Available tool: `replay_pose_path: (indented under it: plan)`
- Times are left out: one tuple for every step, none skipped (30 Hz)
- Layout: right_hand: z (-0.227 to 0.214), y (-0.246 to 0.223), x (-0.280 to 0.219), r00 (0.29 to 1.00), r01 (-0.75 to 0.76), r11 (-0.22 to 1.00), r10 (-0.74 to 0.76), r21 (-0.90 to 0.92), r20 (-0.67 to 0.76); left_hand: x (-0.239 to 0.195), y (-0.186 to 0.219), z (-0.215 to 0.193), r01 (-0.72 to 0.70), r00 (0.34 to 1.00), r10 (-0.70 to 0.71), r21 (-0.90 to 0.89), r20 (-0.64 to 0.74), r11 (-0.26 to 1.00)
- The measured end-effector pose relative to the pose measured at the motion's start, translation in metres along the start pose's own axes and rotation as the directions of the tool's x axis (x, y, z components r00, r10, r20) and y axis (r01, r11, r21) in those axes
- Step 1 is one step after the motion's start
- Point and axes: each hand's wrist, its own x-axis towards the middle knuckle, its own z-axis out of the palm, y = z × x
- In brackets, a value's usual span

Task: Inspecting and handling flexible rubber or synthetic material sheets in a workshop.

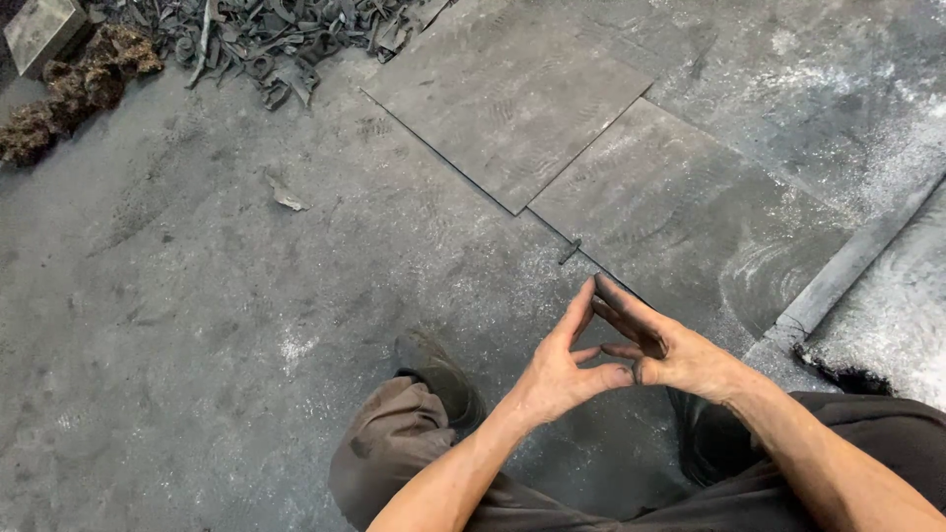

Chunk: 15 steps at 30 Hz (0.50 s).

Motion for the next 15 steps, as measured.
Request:
replay_pose_path:
  plan:
    - [-0.001, 0.001, 0.000, 1.000, -0.001, 1.000, 0.001, 0.001, 0.000, 0.000, 0.000, 0.000, 0.001, 1.000, -0.001, -0.001, 0.000, 1.000]
    - [-0.001, 0.002, 0.000, 1.000, -0.014, 0.999, 0.013, -0.031, -0.015, 0.000, 0.001, 0.000, 0.002, 1.000, -0.002, 0.006, 0.000, 1.000]
    - [-0.002, 0.003, 0.000, 0.999, -0.027, 0.998, 0.026, -0.063, -0.030, 0.000, 0.001, 0.000, 0.003, 1.000, -0.003, 0.013, -0.001, 1.000]
    - [-0.001, 0.001, 0.000, 0.999, -0.028, 0.998, 0.026, -0.062, -0.031, 0.000, 0.000, 0.000, 0.004, 1.000, -0.004, 0.013, 0.000, 1.000]
    - [0.000, -0.001, 0.000, 0.999, -0.032, 0.997, 0.031, -0.067, -0.029, 0.000, 0.000, 0.000, 0.000, 1.000, 0.000, 0.010, 0.000, 1.000]
    - [0.001, -0.003, 0.000, 0.999, -0.036, 0.997, 0.034, -0.073, -0.027, 0.000, -0.001, 0.000, -0.005, 1.000, 0.005, 0.007, 0.000, 1.000]
    - [0.002, -0.004, 0.000, 0.999, -0.035, 0.997, 0.033, -0.073, -0.028, -0.001, 0.000, 0.000, -0.006, 1.000, 0.006, 0.008, 0.001, 1.000]
    - [0.002, -0.006, 0.000, 0.999, -0.035, 0.997, 0.033, -0.068, -0.027, -0.001, 0.000, 0.000, -0.009, 1.000, 0.009, 0.001, 0.001, 1.000]
    - [0.003, -0.007, 0.000, 0.999, -0.034, 0.997, 0.033, -0.064, -0.027, -0.001, 0.000, 0.000, -0.011, 1.000, 0.011, -0.005, 0.001, 1.000]
    - [0.003, -0.007, 0.000, 0.999, -0.035, 0.997, 0.033, -0.063, -0.027, 0.000, 0.000, 0.000, -0.011, 1.000, 0.011, -0.005, 0.002, 1.000]
    - [0.003, -0.008, -0.001, 0.999, -0.030, 0.998, 0.028, -0.060, -0.024, -0.001, 0.000, 0.000, -0.009, 1.000, 0.009, -0.007, 0.003, 1.000]
    - [0.004, -0.008, -0.001, 1.000, -0.025, 0.998, 0.023, -0.056, -0.020, -0.001, 0.000, 0.000, -0.006, 1.000, 0.006, -0.007, 0.003, 1.000]
    - [0.004, -0.009, -0.001, 1.000, -0.024, 0.998, 0.023, -0.056, -0.020, -0.001, 0.000, 0.000, -0.006, 1.000, 0.006, -0.007, 0.004, 1.000]
    - [0.004, -0.009, -0.001, 1.000, -0.024, 0.998, 0.023, -0.057, -0.017, -0.001, 0.000, 0.000, -0.008, 1.000, 0.008, -0.009, 0.005, 1.000]
    - [0.004, -0.010, -0.001, 1.000, -0.023, 0.998, 0.022, -0.057, -0.014, -0.001, 0.000, 0.000, -0.010, 1.000, 0.010, -0.011, 0.005, 1.000]
